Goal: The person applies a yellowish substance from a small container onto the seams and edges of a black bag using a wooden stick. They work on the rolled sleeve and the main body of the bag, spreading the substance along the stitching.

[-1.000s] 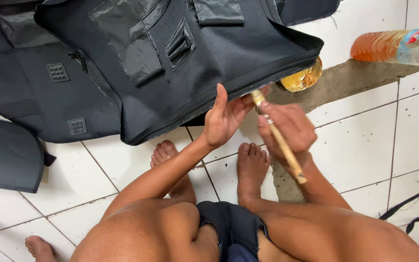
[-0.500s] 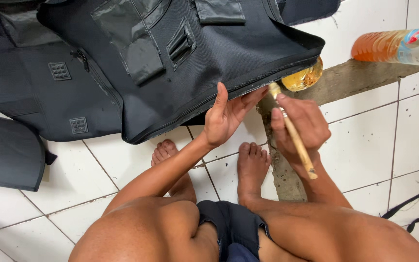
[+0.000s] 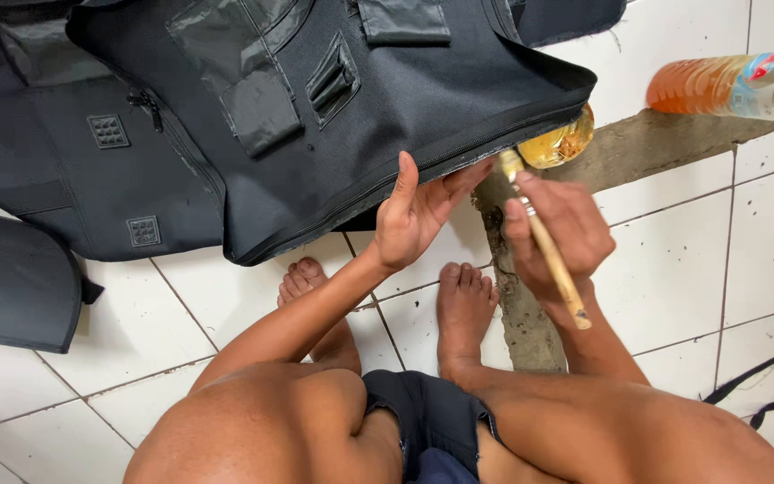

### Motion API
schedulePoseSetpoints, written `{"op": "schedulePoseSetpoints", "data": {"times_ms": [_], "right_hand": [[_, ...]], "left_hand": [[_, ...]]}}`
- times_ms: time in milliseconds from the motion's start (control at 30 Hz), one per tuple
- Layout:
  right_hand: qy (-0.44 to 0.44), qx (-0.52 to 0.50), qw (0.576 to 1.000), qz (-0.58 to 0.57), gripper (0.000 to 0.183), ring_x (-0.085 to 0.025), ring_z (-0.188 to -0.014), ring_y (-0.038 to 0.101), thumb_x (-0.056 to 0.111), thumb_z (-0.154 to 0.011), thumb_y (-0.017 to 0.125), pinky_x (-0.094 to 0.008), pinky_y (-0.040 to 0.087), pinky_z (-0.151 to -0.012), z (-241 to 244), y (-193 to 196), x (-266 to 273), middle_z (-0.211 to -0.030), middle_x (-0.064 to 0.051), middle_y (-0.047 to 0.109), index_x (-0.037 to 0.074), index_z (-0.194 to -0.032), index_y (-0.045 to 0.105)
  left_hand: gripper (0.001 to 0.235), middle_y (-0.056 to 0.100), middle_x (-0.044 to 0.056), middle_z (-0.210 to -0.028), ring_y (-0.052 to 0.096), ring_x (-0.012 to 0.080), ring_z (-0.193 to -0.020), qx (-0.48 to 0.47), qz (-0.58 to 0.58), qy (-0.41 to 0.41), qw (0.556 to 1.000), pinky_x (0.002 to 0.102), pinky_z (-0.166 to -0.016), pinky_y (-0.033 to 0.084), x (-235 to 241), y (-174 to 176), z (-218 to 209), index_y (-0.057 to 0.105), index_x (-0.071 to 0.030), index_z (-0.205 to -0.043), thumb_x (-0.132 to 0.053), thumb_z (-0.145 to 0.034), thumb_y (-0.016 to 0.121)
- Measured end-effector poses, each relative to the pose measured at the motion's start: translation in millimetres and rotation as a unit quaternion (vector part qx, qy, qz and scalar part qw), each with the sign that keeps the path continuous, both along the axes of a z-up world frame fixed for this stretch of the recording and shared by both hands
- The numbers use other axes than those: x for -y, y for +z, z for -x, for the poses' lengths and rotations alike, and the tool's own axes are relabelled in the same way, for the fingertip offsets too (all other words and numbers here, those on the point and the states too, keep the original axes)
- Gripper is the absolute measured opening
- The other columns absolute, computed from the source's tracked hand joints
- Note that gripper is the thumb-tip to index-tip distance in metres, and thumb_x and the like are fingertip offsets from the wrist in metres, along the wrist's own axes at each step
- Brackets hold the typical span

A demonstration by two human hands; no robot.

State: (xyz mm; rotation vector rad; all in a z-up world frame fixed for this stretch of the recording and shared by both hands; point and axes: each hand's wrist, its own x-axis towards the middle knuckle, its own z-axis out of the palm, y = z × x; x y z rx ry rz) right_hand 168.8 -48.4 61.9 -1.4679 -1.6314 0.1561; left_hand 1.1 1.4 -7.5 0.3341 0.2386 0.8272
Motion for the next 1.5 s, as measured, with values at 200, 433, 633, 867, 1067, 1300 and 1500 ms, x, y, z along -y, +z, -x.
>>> {"op": "schedulePoseSetpoints", "data": {"times_ms": [200, 433, 633, 867, 1067, 1300, 1500], "right_hand": [[-0.031, -0.016, 0.999, 0.025, 0.019, -0.032, -0.079, 0.067, 0.002, -0.107, 0.068, -0.040, 0.056, -0.069, -22.7, -10.4, 4.3, -0.093, -0.022, 0.072, -0.011, -0.119, 0.076], [-0.166, -0.154, 0.967, 0.115, 0.022, -0.026, -0.084, 0.066, 0.011, -0.118, 0.054, -0.036, 0.056, -0.076, -47.6, -29.2, 10.0, -0.104, -0.022, 0.067, -0.006, -0.129, 0.062], [-0.037, 0.020, 0.992, 0.122, 0.032, -0.037, -0.136, 0.050, 0.013, -0.097, 0.083, -0.049, 0.036, -0.119, -52.7, -39.5, -9.4, -0.144, -0.026, 0.061, -0.001, -0.109, 0.057], [0.076, 0.157, 0.984, 0.028, 0.042, -0.045, -0.106, 0.075, -0.010, -0.079, 0.063, -0.051, 0.021, -0.120, -56.7, -57.8, -50.9, -0.102, -0.014, 0.083, 0.011, -0.101, 0.035], [0.062, 0.206, 0.976, -0.024, 0.010, -0.035, -0.077, 0.064, 0.003, -0.098, 0.040, -0.060, 0.028, -0.114, -69.8, -29.6, -73.5, -0.090, -0.018, 0.067, 0.008, -0.100, 0.032], [0.107, 0.188, 0.976, -0.021, 0.009, -0.045, -0.098, 0.072, -0.001, -0.097, 0.050, -0.052, 0.025, -0.109, -94.2, -46.9, -97.7, -0.097, -0.019, 0.067, 0.003, -0.097, 0.043], [0.115, 0.228, 0.967, -0.020, 0.026, -0.045, -0.110, 0.073, -0.010, -0.072, 0.045, -0.051, 0.029, -0.110, -100.2, -65.5, -109.7, -0.098, -0.018, 0.073, 0.001, -0.096, 0.049]], "left_hand": [[0.085, 0.050, 0.019, -0.159, 0.038, 0.0226, -0.155, -0.012, -0.022, -0.010, 1.000, 0.039, -0.137, 0.021, -2.6, -1.0, 2.3, 0.048, 0.006, -0.157, -0.061, -0.116, 0.014], [0.071, 0.051, 0.027, -0.156, 0.043, 0.0343, -0.154, -0.010, 0.080, 0.021, 0.997, 0.050, -0.140, 0.023, 11.8, -1.2, 16.4, 0.045, 0.008, -0.155, -0.051, -0.116, 0.037], [0.074, 0.047, 0.028, -0.158, 0.040, 0.0369, -0.156, 0.020, 0.099, 0.015, 0.995, 0.051, -0.140, 0.022, 9.1, 3.4, 18.0, 0.039, 0.005, -0.159, -0.054, -0.114, 0.040], [0.069, 0.061, 0.020, -0.149, 0.056, 0.0270, -0.141, -0.392, -0.116, -0.096, 0.908, 0.039, -0.119, 0.043, 10.3, -2.4, 42.1, 0.058, 0.003, -0.144, -0.052, -0.103, 0.048], [0.065, 0.060, 0.016, -0.149, 0.057, 0.0398, -0.133, -0.631, -0.162, -0.153, 0.743, 0.050, -0.108, 0.044, -6.4, -8.1, 94.6, 0.053, -0.016, -0.146, -0.057, -0.096, 0.046], [0.071, 0.058, 0.012, -0.153, 0.051, 0.0338, -0.144, -0.397, 0.011, 0.058, 0.916, 0.047, -0.123, 0.037, -37.4, -8.1, 199.1, 0.058, -0.016, -0.146, -0.063, -0.092, 0.051], [0.077, 0.056, 0.007, -0.158, 0.046, 0.0277, -0.155, -0.094, 0.176, 0.258, 0.945, 0.044, -0.139, 0.030, -53.7, -11.5, 280.3, 0.064, -0.016, -0.145, -0.068, -0.089, 0.055]]}}
